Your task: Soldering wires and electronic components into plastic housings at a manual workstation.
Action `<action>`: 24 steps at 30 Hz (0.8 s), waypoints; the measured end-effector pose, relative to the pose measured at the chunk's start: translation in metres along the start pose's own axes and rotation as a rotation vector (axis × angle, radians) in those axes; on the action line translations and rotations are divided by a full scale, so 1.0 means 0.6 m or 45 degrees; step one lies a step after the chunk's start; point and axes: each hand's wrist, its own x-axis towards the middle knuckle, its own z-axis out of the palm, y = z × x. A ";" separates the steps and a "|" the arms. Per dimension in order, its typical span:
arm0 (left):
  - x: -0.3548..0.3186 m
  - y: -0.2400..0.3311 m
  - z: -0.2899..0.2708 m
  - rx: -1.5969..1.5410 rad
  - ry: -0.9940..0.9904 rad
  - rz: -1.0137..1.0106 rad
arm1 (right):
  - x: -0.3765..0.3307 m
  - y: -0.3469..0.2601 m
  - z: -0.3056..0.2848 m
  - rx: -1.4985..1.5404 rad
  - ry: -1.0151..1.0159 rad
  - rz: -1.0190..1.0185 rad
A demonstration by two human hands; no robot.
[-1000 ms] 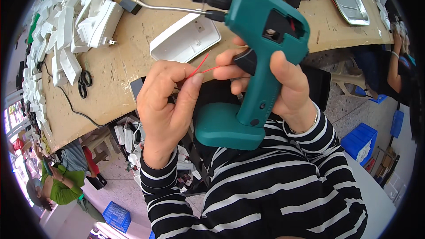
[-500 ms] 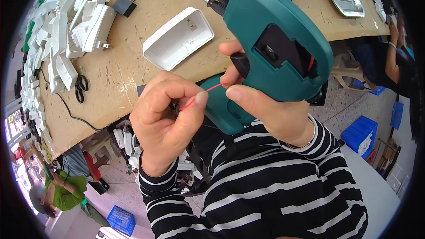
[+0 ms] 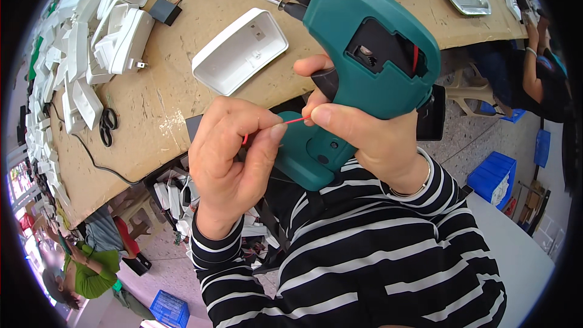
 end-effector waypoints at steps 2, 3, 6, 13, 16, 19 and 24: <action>0.001 -0.004 0.001 -0.005 -0.010 0.018 | 0.000 -0.005 0.002 0.023 0.013 0.011; 0.002 -0.005 0.003 0.048 0.040 0.035 | 0.000 -0.006 0.003 0.047 0.026 0.025; 0.002 -0.006 0.010 0.179 0.146 -0.004 | -0.001 0.000 -0.022 0.025 -0.002 -0.135; 0.026 -0.034 0.029 0.838 0.355 0.194 | -0.049 -0.049 -0.079 -0.096 -0.017 -0.004; 0.039 -0.054 0.036 0.877 0.417 0.208 | -0.081 -0.056 -0.109 -0.177 -0.020 0.073; 0.047 -0.060 0.043 0.872 0.399 0.150 | -0.099 -0.059 -0.133 -0.360 -0.232 0.164; 0.060 -0.055 0.050 0.923 0.375 0.074 | -0.108 -0.041 -0.120 -0.410 -0.112 0.154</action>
